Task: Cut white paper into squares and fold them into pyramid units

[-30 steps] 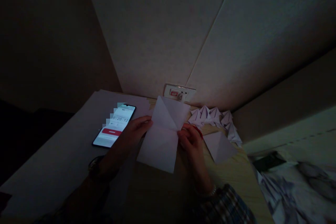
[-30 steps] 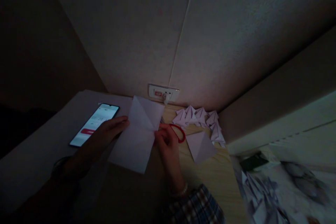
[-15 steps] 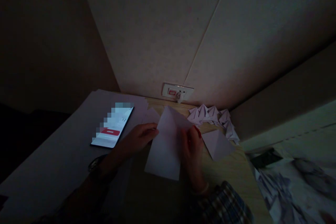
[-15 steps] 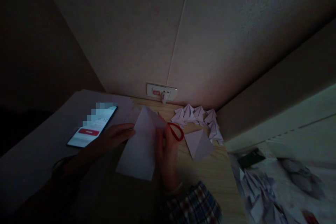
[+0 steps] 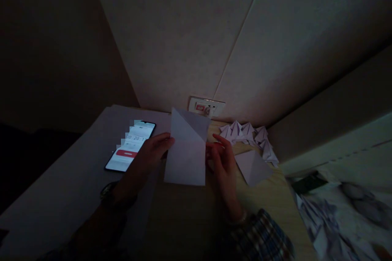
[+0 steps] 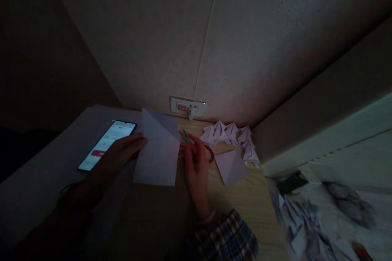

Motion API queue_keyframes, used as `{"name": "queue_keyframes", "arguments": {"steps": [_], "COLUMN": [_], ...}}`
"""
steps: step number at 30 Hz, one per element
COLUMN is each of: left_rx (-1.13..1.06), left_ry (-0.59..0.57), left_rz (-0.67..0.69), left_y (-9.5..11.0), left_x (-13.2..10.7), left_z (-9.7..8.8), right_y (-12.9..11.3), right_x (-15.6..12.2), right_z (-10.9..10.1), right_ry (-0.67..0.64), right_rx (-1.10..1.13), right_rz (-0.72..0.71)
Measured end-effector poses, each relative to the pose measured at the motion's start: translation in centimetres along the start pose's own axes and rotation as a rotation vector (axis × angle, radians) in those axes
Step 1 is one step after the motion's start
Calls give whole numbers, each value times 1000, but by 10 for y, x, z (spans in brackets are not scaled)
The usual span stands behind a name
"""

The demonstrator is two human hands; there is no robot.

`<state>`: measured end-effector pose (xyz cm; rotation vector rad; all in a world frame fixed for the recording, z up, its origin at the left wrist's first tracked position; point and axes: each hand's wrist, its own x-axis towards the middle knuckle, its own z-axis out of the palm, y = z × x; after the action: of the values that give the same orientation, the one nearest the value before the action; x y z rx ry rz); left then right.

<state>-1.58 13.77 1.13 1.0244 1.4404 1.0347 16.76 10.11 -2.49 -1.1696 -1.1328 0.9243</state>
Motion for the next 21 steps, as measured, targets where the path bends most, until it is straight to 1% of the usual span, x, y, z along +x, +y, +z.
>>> {"name": "queue_keyframes", "arguments": {"steps": [3, 5, 7, 10, 14, 19, 21], "left_rx": [8, 60, 110, 105, 47, 52, 58], "left_ry": [-14, -57, -102, -151, -199, -330, -356], "left_rz": [42, 76, 108, 120, 77, 87, 90], "left_y": [0, 1, 2, 2, -5, -10, -8], "left_x": [0, -1, -2, -2, 0, 0, -1], "left_z": [-1, -1, 0, 2, 3, 1, 1], "right_y": [-5, -5, -4, 0, 0, -5, -4], "right_x": [1, 2, 2, 2, 2, 5, 6], "right_z": [2, 4, 7, 9, 8, 6, 5], "right_ry": [-35, -99, -143, -118, -85, -32, 7], "right_rx": [75, 108, 144, 175, 142, 25, 27], "right_rz": [142, 225, 277, 321, 317, 196, 187]}}
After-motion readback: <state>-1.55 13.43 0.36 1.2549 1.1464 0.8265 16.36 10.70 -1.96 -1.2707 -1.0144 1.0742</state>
